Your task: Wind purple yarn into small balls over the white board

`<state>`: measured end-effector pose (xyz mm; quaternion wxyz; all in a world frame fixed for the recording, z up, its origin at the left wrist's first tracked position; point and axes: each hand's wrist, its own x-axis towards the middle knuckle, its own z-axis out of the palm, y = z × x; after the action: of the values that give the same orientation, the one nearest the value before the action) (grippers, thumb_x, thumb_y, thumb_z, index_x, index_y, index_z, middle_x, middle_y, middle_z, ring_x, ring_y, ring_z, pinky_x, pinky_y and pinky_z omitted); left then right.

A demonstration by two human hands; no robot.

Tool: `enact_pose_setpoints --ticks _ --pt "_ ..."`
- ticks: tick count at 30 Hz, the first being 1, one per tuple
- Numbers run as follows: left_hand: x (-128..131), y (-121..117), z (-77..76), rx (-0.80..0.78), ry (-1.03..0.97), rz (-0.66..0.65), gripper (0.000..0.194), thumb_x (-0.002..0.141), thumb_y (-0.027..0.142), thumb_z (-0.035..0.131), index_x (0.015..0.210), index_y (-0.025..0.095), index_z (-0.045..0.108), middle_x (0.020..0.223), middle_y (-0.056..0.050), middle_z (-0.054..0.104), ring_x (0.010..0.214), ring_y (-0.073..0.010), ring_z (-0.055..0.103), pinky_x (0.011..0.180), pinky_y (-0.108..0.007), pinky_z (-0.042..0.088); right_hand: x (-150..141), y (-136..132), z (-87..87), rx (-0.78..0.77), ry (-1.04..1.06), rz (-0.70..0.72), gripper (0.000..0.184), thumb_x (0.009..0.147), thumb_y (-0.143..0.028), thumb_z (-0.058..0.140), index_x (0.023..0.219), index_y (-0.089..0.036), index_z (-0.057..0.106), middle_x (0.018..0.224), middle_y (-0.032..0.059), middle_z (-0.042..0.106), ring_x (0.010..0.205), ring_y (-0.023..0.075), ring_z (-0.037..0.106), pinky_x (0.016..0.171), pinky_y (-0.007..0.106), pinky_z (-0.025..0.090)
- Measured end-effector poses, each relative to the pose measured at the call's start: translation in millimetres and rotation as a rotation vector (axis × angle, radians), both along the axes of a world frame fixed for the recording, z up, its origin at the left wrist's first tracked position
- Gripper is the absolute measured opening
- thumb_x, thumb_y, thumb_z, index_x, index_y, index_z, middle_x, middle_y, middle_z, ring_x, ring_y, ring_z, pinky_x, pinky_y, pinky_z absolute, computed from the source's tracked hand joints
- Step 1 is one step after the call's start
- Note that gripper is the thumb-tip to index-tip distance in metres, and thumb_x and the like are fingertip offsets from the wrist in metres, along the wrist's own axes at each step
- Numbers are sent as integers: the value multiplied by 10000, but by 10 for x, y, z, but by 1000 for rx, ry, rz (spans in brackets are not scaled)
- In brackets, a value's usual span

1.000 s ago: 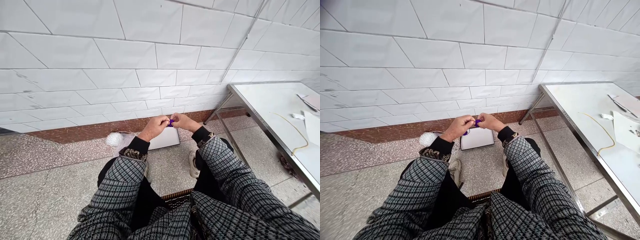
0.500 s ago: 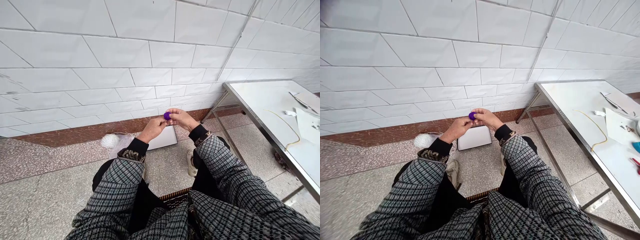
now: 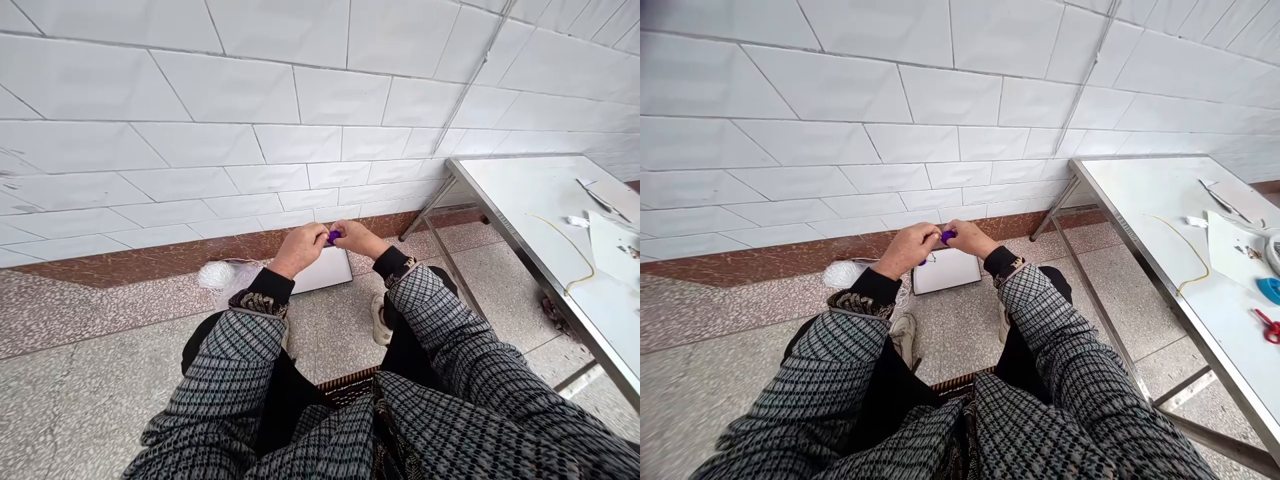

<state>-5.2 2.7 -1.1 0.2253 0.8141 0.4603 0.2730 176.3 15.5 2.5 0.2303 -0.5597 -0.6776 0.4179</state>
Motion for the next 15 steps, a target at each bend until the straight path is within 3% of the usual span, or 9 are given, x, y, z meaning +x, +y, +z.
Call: enact_pose_setpoints --ticks 5,9,12,15 --pt "-30 64 -11 -60 -108 112 177 854 271 511 781 187 649 804 -60 704 758 -202 601 730 -303 449 -43 -59 83 -246 298 94 223 714 5 672 843 -167 615 676 -39 648 600 95 582 591 212 487" --pt "-17 98 -27 -166 -185 233 176 837 283 532 776 178 659 667 -7 641 647 -164 532 639 -269 390 -27 -67 151 -345 627 21 196 752 -67 729 867 -162 601 694 -41 654 554 66 569 584 191 509" --pt "13 85 -36 -214 -163 194 199 843 282 520 739 176 652 582 19 552 579 -147 469 596 -266 345 -9 -55 179 -370 766 -92 181 801 -115 725 861 -175 565 671 -47 640 545 64 561 595 190 521" --pt "58 50 -55 -199 -131 104 227 863 286 504 751 178 670 585 11 559 581 -156 482 597 -273 342 -2 -18 123 -336 737 -130 129 859 -153 682 873 -182 557 629 -45 620 553 74 560 603 191 515"
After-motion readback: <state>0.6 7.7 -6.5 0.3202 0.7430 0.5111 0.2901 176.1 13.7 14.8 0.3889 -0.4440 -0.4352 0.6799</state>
